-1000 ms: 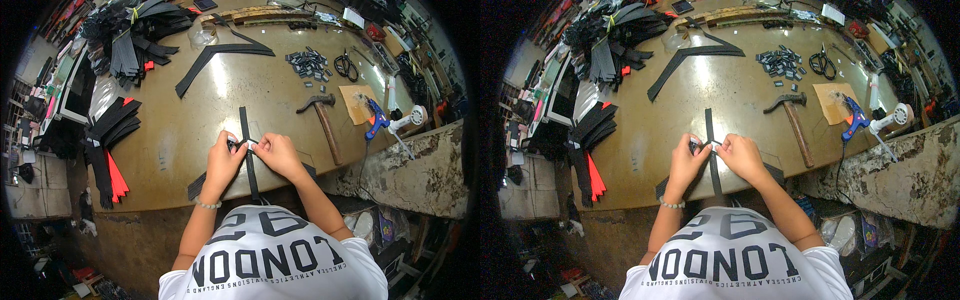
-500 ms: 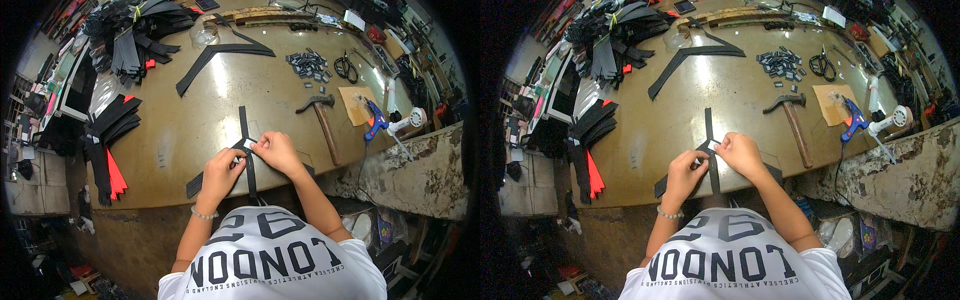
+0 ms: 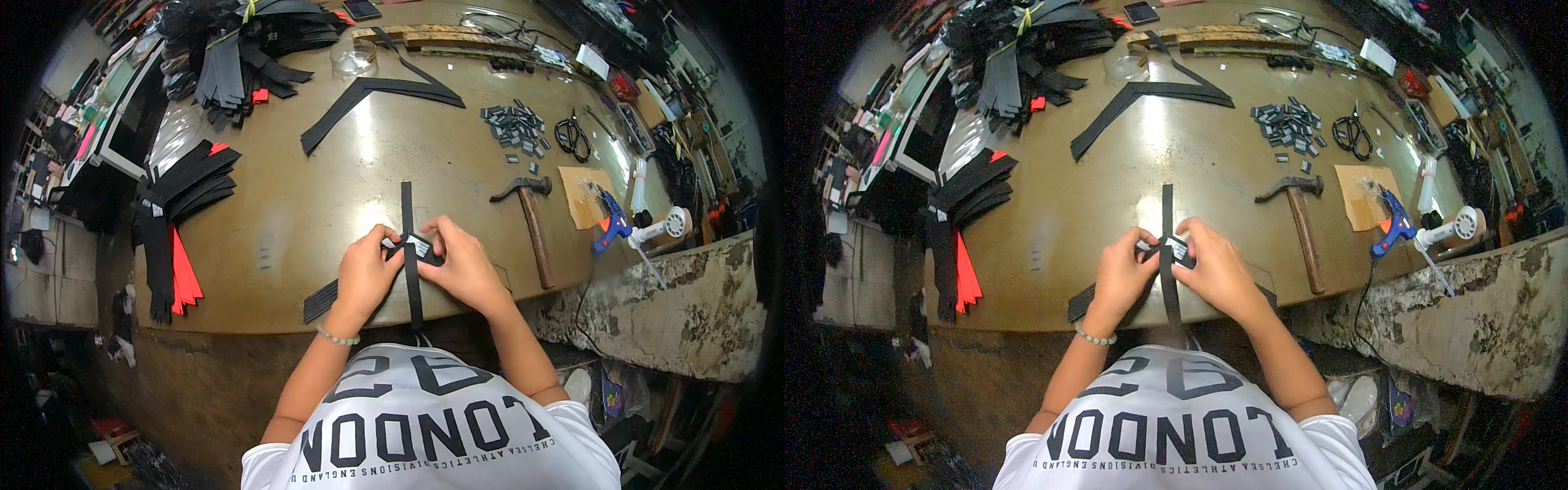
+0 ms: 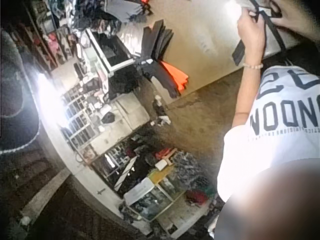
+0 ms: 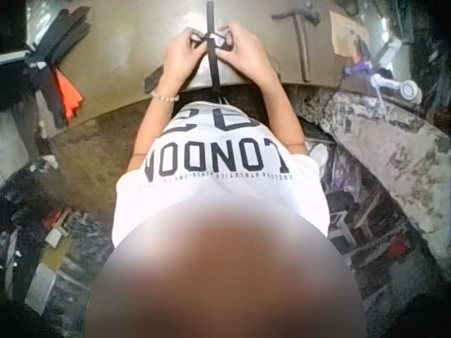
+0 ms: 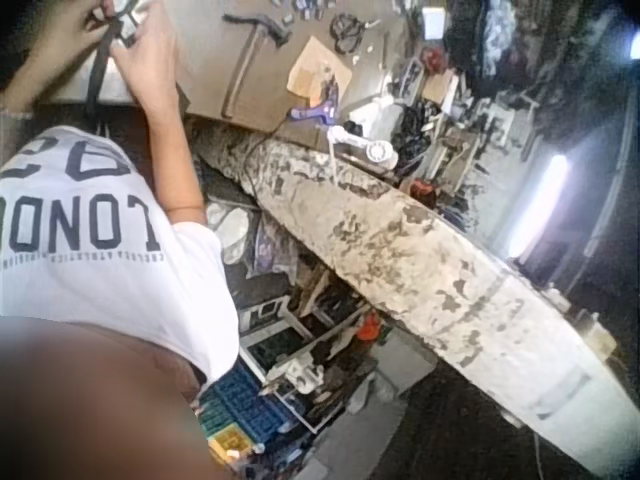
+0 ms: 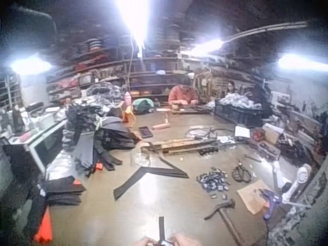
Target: The person assembles black belt-like strips by applying hot glue and attaching small rectangular pieces. They repeatedly pick up strips, apply glue, place the pieces, and press them into place on a cluttered workbench.
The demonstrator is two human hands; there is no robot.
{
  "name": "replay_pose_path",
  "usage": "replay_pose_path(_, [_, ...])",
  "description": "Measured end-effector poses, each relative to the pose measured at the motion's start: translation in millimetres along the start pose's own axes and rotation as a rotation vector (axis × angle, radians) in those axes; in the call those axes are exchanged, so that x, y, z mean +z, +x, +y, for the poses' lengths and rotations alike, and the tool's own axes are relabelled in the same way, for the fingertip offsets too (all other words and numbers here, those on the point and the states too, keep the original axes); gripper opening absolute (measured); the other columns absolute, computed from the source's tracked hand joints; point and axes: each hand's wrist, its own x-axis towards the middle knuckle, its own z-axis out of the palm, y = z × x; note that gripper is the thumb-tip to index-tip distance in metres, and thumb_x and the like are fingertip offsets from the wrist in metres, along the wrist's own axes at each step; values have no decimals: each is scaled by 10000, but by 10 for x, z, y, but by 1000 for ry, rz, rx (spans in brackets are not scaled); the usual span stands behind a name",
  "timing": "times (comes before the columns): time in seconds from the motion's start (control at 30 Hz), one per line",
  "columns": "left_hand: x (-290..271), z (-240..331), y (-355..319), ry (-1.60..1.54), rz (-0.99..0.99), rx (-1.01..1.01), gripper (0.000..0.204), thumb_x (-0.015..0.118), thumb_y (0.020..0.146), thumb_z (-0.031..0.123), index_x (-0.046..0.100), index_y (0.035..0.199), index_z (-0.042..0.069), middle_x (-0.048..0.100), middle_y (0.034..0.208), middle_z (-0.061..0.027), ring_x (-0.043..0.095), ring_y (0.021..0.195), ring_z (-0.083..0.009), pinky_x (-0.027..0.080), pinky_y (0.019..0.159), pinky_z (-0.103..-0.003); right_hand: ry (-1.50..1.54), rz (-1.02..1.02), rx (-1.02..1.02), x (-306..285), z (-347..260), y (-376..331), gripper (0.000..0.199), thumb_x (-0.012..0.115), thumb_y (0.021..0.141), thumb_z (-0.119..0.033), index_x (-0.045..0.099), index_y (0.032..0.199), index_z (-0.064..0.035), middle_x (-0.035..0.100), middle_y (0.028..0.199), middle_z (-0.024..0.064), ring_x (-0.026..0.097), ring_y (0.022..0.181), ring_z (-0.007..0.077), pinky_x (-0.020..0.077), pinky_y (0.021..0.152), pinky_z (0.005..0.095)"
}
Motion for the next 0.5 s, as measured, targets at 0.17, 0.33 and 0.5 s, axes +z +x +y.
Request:
replay_pose_path(0.17, [23,16,-59,135,-36,1,195,706,853,218,597,967,103,659,820,-125,651,736,-329,493,637,-439,138,-61,-89,59,162,376,250,681,761,19,703,1008,-14,619,858,119,638,659,198,513,598,322])
replay_pose_path(0.33, [107,-38,-117,185,54,169,182,653,909,232,556,979,95,661,852,-120,655,763,-341,493,627,-446,118,-177,-13,159,476,744,195,638,776,46,699,959,21,654,862,150,662,621,227,531,560,342])
replay_pose_path(0.5, [135,-58,-147,299,58,277,266,599,947,243,596,1187,128,634,868,-127,647,742,-336,509,628,-438,-65,-151,119,55,257,904,197,613,829,13,691,1010,7,675,993,186,687,845,288,546,742,360])
